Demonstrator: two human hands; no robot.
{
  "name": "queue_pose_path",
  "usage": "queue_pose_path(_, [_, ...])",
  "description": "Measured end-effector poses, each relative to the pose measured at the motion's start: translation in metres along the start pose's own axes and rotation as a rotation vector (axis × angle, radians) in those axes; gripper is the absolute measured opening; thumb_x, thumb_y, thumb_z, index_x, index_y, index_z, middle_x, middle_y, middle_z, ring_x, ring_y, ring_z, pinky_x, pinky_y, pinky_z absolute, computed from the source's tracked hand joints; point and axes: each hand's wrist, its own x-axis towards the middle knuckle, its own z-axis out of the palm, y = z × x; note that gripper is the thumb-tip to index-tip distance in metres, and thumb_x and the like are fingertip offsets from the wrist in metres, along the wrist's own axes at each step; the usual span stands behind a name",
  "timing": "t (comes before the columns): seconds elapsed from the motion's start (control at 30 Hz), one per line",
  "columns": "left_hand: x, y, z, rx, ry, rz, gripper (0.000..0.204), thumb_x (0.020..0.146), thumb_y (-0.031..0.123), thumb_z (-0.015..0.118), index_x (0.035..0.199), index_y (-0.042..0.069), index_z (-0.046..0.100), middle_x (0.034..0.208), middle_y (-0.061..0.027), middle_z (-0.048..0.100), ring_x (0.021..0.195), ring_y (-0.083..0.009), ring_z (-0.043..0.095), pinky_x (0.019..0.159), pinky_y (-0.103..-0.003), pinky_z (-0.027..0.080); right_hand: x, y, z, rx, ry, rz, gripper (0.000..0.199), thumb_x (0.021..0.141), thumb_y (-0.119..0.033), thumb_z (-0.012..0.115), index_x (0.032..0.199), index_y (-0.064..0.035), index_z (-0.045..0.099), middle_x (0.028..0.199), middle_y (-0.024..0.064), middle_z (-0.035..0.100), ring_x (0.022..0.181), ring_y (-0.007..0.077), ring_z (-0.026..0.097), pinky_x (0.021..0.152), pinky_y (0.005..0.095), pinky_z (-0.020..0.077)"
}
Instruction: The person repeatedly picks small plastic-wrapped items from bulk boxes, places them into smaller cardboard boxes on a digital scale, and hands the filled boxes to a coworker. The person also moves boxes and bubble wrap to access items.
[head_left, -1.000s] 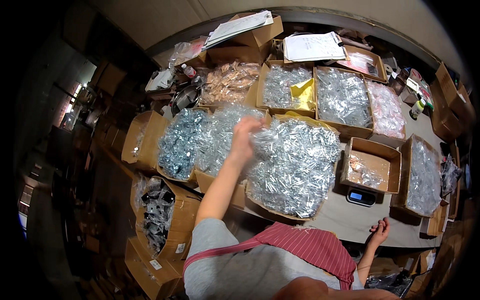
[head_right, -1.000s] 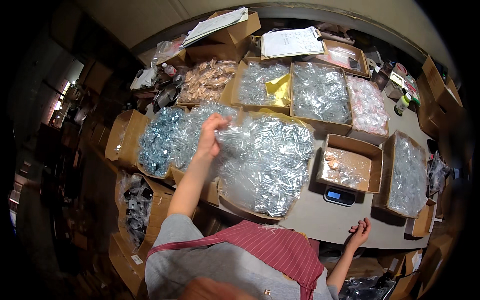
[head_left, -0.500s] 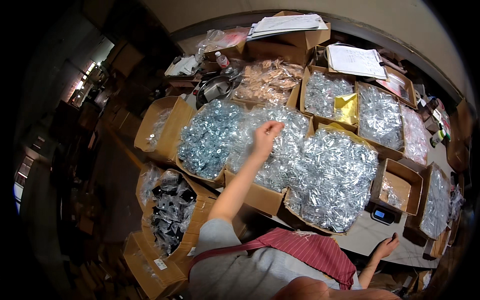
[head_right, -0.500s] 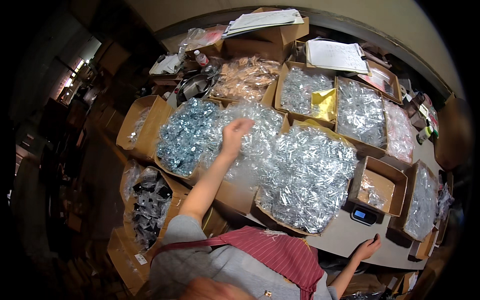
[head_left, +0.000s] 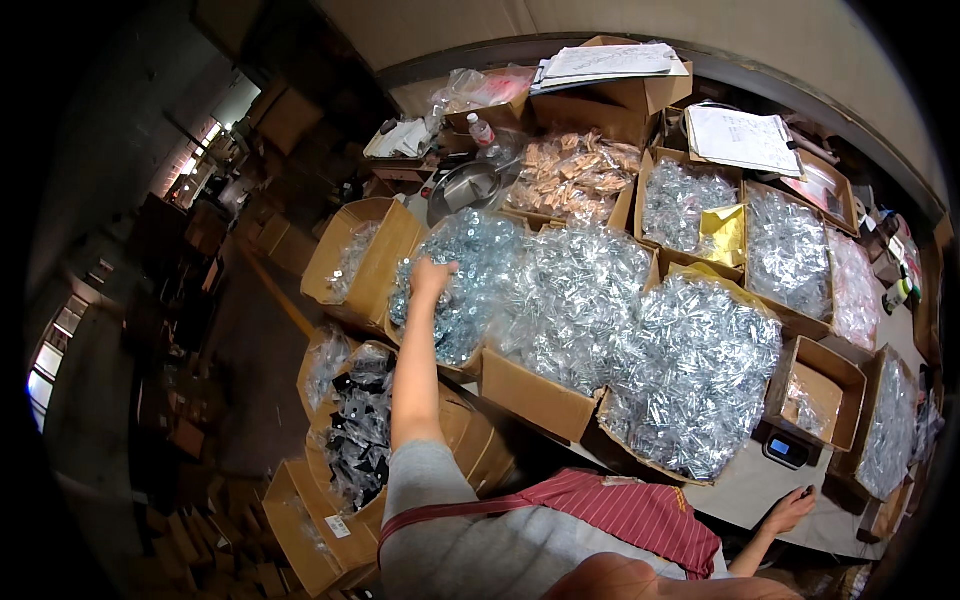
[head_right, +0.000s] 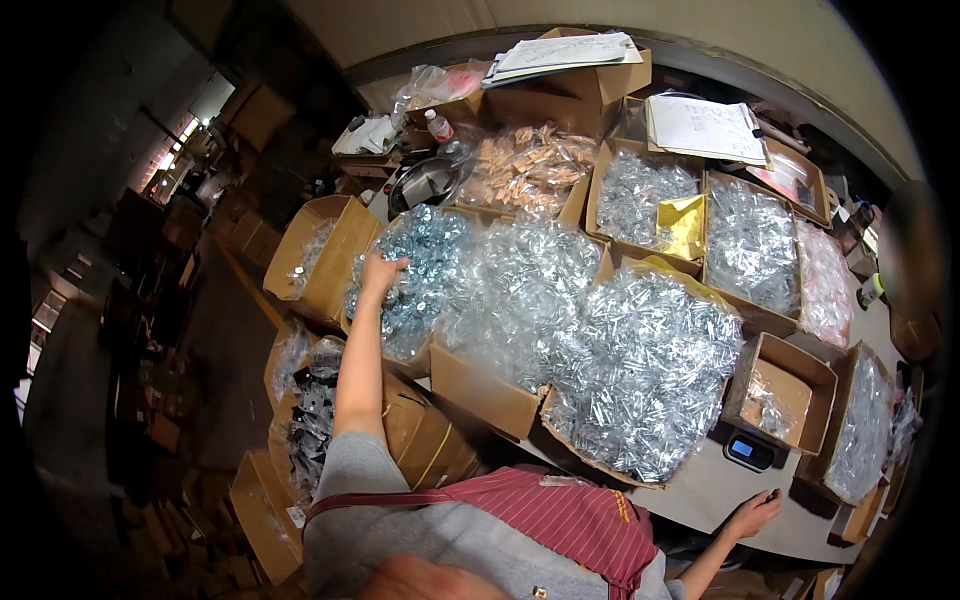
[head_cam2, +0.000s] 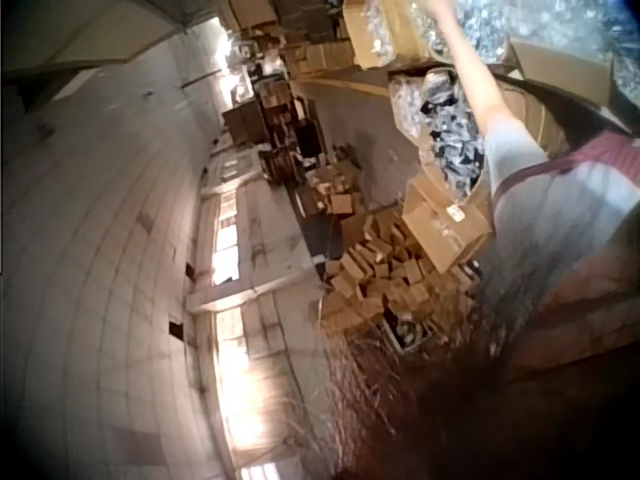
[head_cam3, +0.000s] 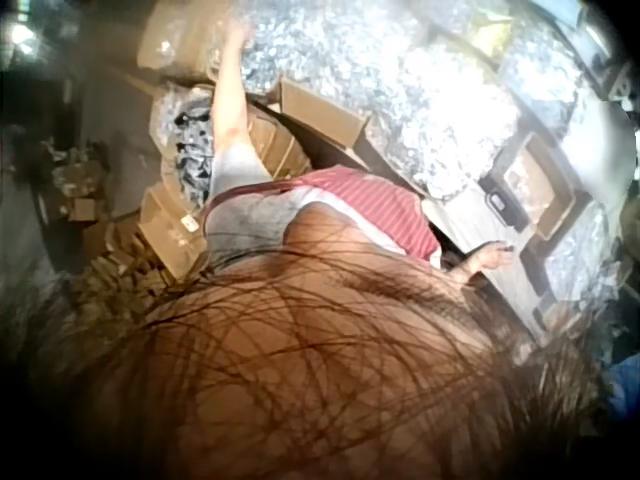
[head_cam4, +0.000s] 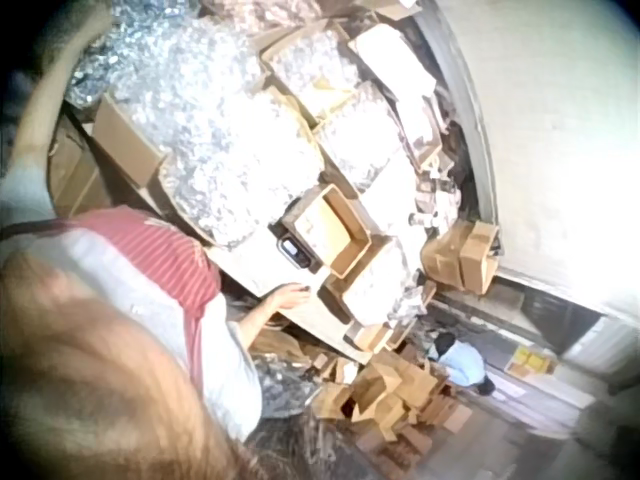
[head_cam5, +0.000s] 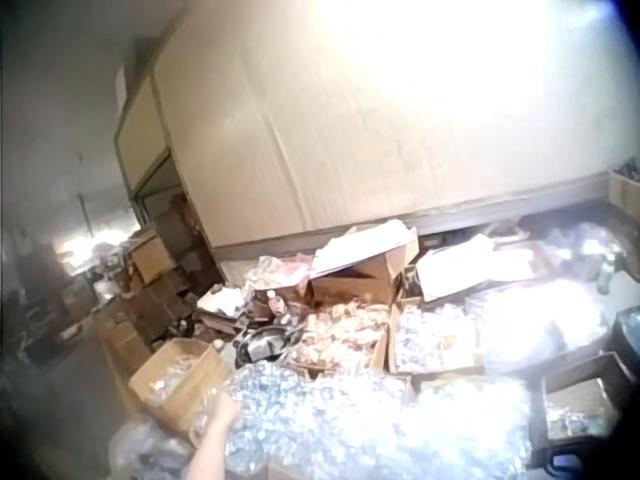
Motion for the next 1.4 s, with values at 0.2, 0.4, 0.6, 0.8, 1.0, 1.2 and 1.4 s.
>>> queue_pose_path(0.2, [-0.044, 0.034, 0.015, -0.230, 0.076, 0.075, 0.026, 0.083, 0.022, 0.073, 0.084, -0.003, 0.071, 0.072, -0.0121, 0.069, 0.067, -0.0171, 0.067, 0.062, -0.032, 0.050, -0.007, -0.002, -0.005, 0.108, -0.031, 0.049, 0.033, 0.098, -0.023, 0.049, 0.125, -0.0047, 0.056, 0.120, 0.0165, 0.058, 0.105, 0.0339, 0.058, 0.089, 0.0417, 0.0471])
queue_pose_path(0.4, [-0.111, 0.125, 0.037, -0.978, -0.405, 0.043, 0.014, 0.087, 0.014, 0.069, 0.080, 0.002, 0.067, 0.065, 0.0045, 0.056, 0.049, -0.0049, 0.044, 0.046, -0.022, 0.034, 0.002, 0.017, 0.006, 0.223, -0.017, 0.093, 0.031, 0.095, -0.016, 0.050, 0.123, -0.0062, 0.057, 0.117, 0.0134, 0.061, 0.103, 0.0308, 0.060, 0.089, 0.0389, 0.0473])
queue_pose_path(0.6, [-0.248, 0.319, 0.069, -0.874, -1.066, 0.088, 0.017, 0.088, 0.020, 0.069, 0.084, 0.004, 0.067, 0.065, 0.0065, 0.051, 0.058, -0.0025, 0.042, 0.055, -0.020, 0.033, 0.010, -0.005, -0.007, 0.192, -0.030, 0.123, 0.026, 0.091, -0.016, 0.052, 0.115, -0.0082, 0.061, 0.109, 0.0118, 0.064, 0.096, 0.0298, 0.062, 0.084, 0.0383, 0.0488])
queue_pose_path(0.8, [-0.355, 0.417, 0.218, -0.987, -1.510, 0.000, 0.020, 0.092, 0.021, 0.063, 0.100, 0.003, 0.067, 0.082, 0.0008, 0.059, 0.075, -0.0095, 0.052, 0.074, -0.022, 0.043, 0.004, -0.020, -0.045, 0.390, -0.024, 0.005, 0.019, 0.089, -0.010, 0.055, 0.105, -0.0053, 0.063, 0.096, 0.0102, 0.060, 0.083, 0.0255, 0.060, 0.072, 0.0353, 0.0487])
queue_pose_path(1.0, [-0.341, 0.446, 0.175, -1.120, -1.335, 0.044, 0.027, 0.091, 0.022, 0.064, 0.109, 0.001, 0.066, 0.099, -0.0041, 0.064, 0.087, -0.0099, 0.056, 0.072, -0.022, 0.044, -0.008, -0.023, -0.055, 0.536, -0.027, 0.042, 0.018, 0.089, -0.004, 0.054, 0.104, -0.0017, 0.063, 0.093, 0.0099, 0.058, 0.078, 0.0206, 0.057, 0.069, 0.0293, 0.0463])
queue_pose_path(1.2, [-0.119, 0.266, 0.103, -1.039, -0.768, 0.101, 0.029, 0.088, 0.008, 0.065, 0.117, -0.001, 0.066, 0.109, -0.0068, 0.067, 0.095, -0.0134, 0.061, 0.082, -0.025, 0.046, -0.015, -0.026, -0.054, 0.486, -0.012, 0.029, 0.018, 0.089, -0.004, 0.053, 0.103, -0.0022, 0.063, 0.094, 0.0114, 0.058, 0.078, 0.0237, 0.057, 0.067, 0.0311, 0.0462])
queue_pose_path(1.4, [0.124, -0.015, -0.048, -0.020, 0.322, 0.319, 0.026, 0.085, 0.015, 0.063, 0.106, 0.001, 0.071, 0.101, -0.0165, 0.071, 0.093, -0.0278, 0.067, 0.085, -0.039, 0.051, -0.017, -0.032, -0.041, 0.214, 0.089, -0.005, 0.017, 0.086, -0.006, 0.052, 0.101, -0.0038, 0.061, 0.098, 0.0147, 0.059, 0.093, 0.0349, 0.058, 0.081, 0.0418, 0.0479])
